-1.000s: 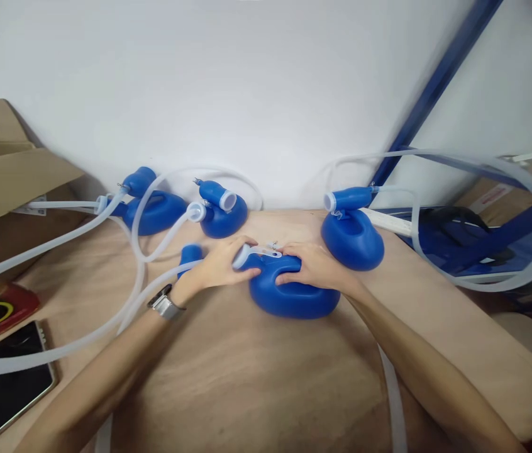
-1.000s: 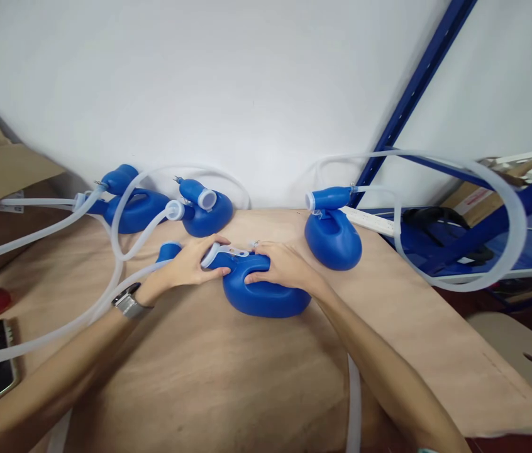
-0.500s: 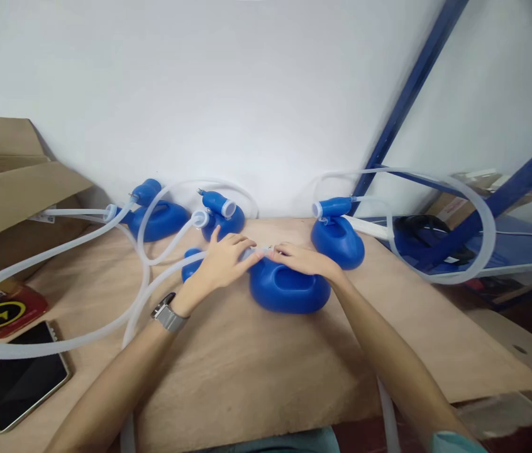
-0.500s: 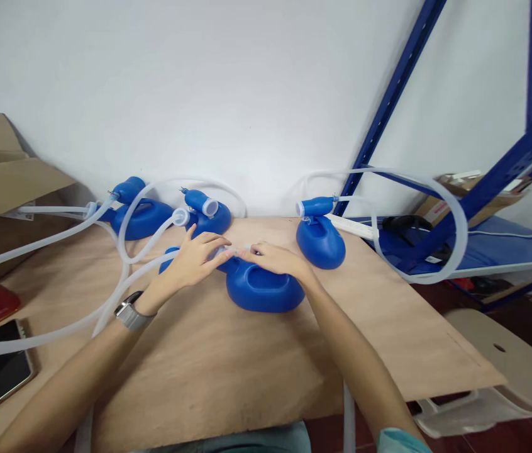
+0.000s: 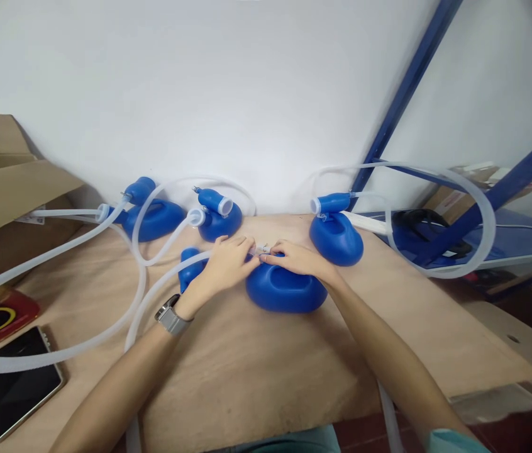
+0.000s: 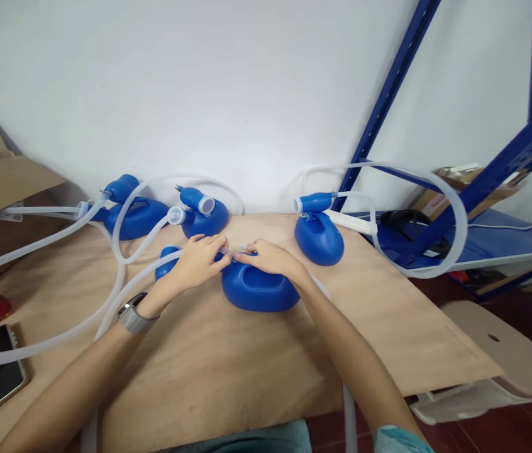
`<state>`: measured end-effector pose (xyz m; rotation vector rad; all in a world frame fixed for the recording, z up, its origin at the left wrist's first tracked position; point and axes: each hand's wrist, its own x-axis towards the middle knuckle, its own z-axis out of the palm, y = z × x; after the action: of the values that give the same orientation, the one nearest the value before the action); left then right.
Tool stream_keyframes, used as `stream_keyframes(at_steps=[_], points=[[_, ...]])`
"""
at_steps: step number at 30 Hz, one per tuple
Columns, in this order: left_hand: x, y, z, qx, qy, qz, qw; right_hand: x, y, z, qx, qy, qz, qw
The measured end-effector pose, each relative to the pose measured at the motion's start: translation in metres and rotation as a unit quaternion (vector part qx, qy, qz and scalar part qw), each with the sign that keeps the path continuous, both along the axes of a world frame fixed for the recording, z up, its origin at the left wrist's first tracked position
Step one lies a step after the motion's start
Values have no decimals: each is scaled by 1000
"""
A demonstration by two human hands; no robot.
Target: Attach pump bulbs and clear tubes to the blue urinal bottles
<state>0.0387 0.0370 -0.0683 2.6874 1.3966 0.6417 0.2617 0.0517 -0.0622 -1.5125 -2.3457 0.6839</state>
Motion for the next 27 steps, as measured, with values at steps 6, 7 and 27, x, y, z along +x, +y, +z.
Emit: stream_keyframes(at_steps=[6,7,27], points=[[7,-2,0,-1,-5,41,999,-1,0,-3,-20,22,-16,999],[8,-2,1,-3,-10,48,999,0,1,-4,-18,22,-23,999],[13,0,-7,-41,-168,99,980,-19,-30,11,137,12,-26,990]])
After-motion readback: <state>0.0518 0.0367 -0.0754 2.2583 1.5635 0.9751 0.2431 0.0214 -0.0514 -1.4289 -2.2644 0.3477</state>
